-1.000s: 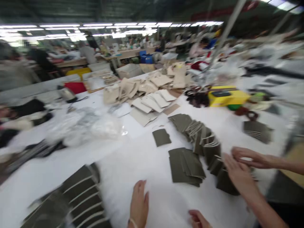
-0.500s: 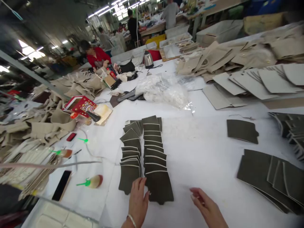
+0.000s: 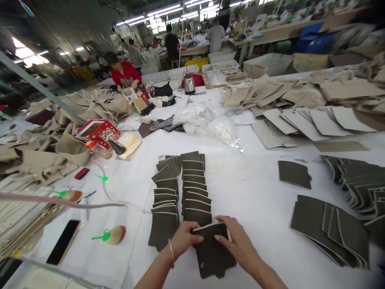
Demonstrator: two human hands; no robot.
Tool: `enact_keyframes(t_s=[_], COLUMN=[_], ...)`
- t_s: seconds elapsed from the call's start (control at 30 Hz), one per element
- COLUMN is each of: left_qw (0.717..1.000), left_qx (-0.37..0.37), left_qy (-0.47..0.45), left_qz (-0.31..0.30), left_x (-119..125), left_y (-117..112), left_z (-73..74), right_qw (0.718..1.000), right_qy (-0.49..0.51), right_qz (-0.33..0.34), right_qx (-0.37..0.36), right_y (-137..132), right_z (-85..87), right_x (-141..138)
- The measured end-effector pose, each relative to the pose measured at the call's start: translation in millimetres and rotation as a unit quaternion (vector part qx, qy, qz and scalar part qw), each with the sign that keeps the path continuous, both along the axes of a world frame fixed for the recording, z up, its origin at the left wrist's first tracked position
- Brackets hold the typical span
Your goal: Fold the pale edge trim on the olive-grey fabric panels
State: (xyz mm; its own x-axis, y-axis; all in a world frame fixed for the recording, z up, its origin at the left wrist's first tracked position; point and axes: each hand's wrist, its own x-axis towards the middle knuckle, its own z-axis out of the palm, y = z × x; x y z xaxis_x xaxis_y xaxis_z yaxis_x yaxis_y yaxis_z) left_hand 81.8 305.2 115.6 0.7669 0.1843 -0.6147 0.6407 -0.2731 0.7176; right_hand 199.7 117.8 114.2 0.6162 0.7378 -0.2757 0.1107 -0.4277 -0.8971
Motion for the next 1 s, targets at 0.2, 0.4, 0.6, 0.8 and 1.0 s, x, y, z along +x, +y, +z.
enact_keyframes(t_s=[0.2, 0.4, 0.6, 0.8, 1.0], left_qw=[0.974, 0.963, 0.953, 0.955, 0.957], left_qx=[-0.202, -0.227, -0.255, -0.275, -0.261], left_qy=[-0.043, -0.017, 0.013, 0.019, -0.013], left_qz=[-0.088, -0.145, -0.164, -0.111, -0.125], left_x=[28, 41, 28, 18, 9], left_y=[-5, -33, -57, -76, -88], left_z=[85.6, 115.9, 117.0, 114.1, 123.6], right_qw=[0.994, 0.992, 1.000, 0.954, 0.910], right_qy=[0.097, 0.129, 0.013, -0.293, -0.414], right_qz=[0.044, -0.009, -0.006, 0.046, 0.020], right_qx=[0.009, 0.000, -0.013, -0.036, 0.005], right_y=[-32, -61, -85, -97, -98], right_z=[77.7, 111.8, 124.8, 133.9, 134.9], right_x=[9, -27, -61, -79, -88])
